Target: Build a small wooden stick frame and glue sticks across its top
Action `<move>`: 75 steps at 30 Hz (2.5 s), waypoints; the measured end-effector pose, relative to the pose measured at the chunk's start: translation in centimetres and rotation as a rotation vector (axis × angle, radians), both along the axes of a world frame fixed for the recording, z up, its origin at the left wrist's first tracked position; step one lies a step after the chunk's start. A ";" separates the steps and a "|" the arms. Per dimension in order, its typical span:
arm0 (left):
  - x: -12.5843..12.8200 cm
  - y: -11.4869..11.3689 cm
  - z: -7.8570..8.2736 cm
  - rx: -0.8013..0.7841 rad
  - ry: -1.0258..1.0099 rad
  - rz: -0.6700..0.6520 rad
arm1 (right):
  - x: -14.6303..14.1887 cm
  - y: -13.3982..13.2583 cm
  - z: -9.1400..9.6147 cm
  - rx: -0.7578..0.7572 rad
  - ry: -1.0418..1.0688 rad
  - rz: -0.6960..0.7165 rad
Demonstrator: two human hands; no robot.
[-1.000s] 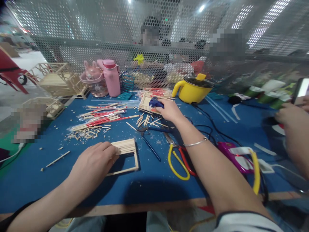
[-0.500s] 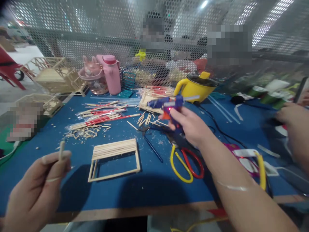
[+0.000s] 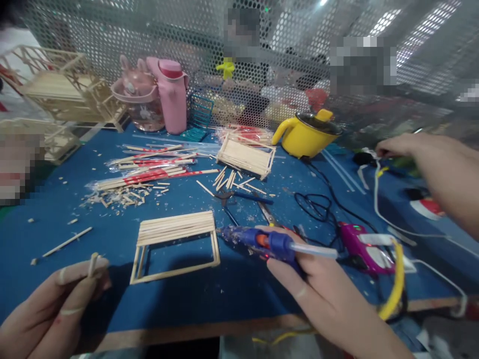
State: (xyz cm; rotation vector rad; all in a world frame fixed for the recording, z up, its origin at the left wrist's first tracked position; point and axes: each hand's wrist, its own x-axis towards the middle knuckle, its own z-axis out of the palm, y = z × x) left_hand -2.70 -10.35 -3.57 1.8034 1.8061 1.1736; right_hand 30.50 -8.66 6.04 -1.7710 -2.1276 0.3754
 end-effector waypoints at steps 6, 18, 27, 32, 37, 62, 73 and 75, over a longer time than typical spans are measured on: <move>-1.5 0.6 -0.1 0.039 0.004 -0.268 | -0.4 0.2 0.0 0.000 -0.022 0.006; -1.2 0.6 -0.2 0.110 0.020 -0.314 | -0.7 0.3 0.1 0.035 -0.052 -0.006; -1.2 0.1 0.0 0.115 -0.057 -0.408 | -0.4 -0.4 0.1 0.130 0.011 -0.088; -0.8 0.8 1.4 0.194 -0.070 -0.653 | -2.7 -0.6 -0.8 0.086 0.128 0.021; -1.0 1.1 1.5 0.171 -0.094 -0.779 | -5.6 0.6 -1.5 0.004 0.139 0.232; -0.7 0.9 1.2 0.160 -0.045 -0.713 | -7.9 1.9 -2.7 -0.079 0.237 0.326; -0.6 1.0 1.7 0.181 -0.020 -0.693 | -7.9 2.0 -2.8 -0.016 0.176 0.318; -0.5 1.1 1.8 0.175 -0.012 -0.686 | -7.4 1.6 -2.7 0.004 0.151 0.281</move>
